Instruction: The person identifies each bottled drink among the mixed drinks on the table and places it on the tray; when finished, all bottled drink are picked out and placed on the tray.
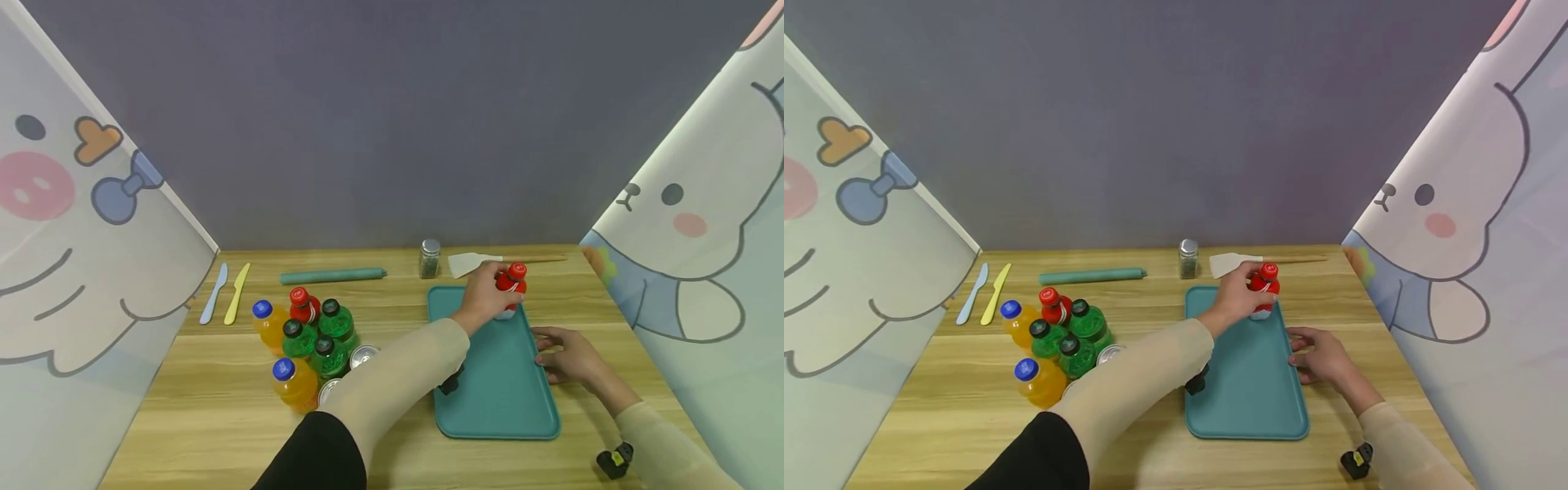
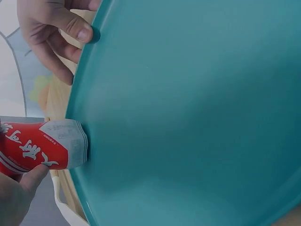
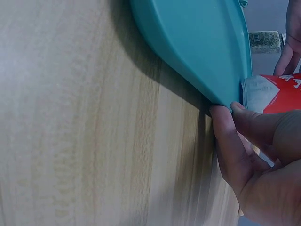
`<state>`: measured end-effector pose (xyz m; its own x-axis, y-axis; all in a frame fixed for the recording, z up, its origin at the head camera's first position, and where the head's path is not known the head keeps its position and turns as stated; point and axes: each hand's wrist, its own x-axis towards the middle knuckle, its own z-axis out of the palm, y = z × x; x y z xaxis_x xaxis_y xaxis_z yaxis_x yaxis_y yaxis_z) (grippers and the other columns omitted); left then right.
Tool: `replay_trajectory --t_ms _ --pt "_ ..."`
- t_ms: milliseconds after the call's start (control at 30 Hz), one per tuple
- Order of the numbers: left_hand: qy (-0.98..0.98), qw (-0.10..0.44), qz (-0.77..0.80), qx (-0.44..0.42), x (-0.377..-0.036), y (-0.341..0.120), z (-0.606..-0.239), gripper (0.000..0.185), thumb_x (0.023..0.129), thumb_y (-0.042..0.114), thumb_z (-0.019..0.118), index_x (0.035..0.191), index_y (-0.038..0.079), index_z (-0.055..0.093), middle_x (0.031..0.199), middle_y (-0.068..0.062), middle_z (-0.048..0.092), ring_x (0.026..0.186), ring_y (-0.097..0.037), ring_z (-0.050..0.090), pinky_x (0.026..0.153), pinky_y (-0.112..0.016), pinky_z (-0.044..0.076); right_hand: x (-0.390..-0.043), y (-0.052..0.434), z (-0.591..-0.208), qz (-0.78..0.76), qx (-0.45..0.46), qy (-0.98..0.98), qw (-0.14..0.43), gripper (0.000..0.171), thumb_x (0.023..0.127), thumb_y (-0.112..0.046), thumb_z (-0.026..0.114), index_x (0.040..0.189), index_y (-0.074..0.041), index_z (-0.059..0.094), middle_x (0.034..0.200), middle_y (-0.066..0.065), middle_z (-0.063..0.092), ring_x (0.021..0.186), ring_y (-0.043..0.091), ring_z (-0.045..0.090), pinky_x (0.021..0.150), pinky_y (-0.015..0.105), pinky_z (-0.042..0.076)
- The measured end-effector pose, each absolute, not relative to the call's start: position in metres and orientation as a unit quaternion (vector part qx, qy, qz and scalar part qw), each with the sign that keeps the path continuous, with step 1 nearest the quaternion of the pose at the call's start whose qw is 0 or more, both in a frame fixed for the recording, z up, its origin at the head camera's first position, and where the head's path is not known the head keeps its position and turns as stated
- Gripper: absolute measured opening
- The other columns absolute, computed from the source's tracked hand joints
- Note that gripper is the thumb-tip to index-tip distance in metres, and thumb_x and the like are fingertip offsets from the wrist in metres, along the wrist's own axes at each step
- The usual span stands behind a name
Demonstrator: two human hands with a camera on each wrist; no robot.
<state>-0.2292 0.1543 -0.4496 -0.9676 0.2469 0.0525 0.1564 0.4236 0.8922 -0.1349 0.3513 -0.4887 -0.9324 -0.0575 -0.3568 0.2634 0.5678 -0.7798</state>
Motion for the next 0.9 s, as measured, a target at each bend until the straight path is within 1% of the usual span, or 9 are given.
replay_trajectory --t_ms 100,267,600,700,800,900 --pt "0.845 0.042 0.521 0.113 -0.230 0.155 -0.451 0.055 0.087 0.028 0.085 0.136 0.021 0.061 0.129 0.004 0.062 0.111 -0.012 0.064 0.084 -0.021 0.056 -0.136 0.350 -0.490 -0.464 0.060 0.866 0.176 0.064 0.090 0.005 0.072 0.149 0.007 0.045 0.117 0.028 0.061 0.074 0.023 0.069 0.060 0.043 0.063" --pt "0.854 0.041 0.509 0.101 -0.230 0.158 -0.451 0.057 0.086 0.030 0.085 0.137 0.023 0.061 0.127 0.003 0.065 0.109 -0.013 0.066 0.084 -0.022 0.056 -0.136 0.348 -0.489 -0.463 0.060 0.866 0.179 0.065 0.090 0.006 0.072 0.149 0.008 0.044 0.119 0.030 0.060 0.075 0.023 0.069 0.061 0.043 0.063" --pt "0.884 0.074 0.446 0.122 -0.228 0.163 -0.440 0.058 0.086 0.035 0.085 0.137 0.026 0.058 0.122 0.007 0.068 0.101 -0.007 0.065 0.079 -0.020 0.054 -0.135 0.346 -0.487 -0.461 0.059 0.867 0.180 0.065 0.090 0.006 0.072 0.149 0.009 0.044 0.118 0.030 0.061 0.074 0.023 0.069 0.061 0.042 0.063" --pt "0.889 0.093 0.426 0.141 -0.228 0.160 -0.434 0.060 0.086 0.036 0.085 0.139 0.026 0.057 0.124 0.008 0.067 0.105 -0.007 0.064 0.083 -0.020 0.053 -0.136 0.349 -0.487 -0.458 0.059 0.868 0.181 0.065 0.091 0.005 0.071 0.149 0.008 0.043 0.118 0.030 0.061 0.075 0.023 0.069 0.061 0.042 0.063" --pt "0.885 0.119 0.418 0.164 -0.229 0.156 -0.429 0.066 0.087 0.038 0.084 0.144 0.026 0.054 0.130 0.008 0.065 0.111 -0.008 0.063 0.088 -0.021 0.052 -0.136 0.350 -0.486 -0.457 0.059 0.868 0.182 0.066 0.091 0.005 0.071 0.150 0.008 0.043 0.119 0.031 0.060 0.076 0.023 0.069 0.061 0.042 0.063" --pt "0.879 0.142 0.422 0.173 -0.229 0.150 -0.425 0.074 0.087 0.040 0.083 0.150 0.025 0.049 0.137 0.005 0.063 0.117 -0.010 0.062 0.091 -0.022 0.052 -0.136 0.350 -0.486 -0.457 0.062 0.868 0.184 0.066 0.091 0.004 0.072 0.150 0.008 0.042 0.120 0.031 0.060 0.075 0.023 0.069 0.061 0.042 0.063"
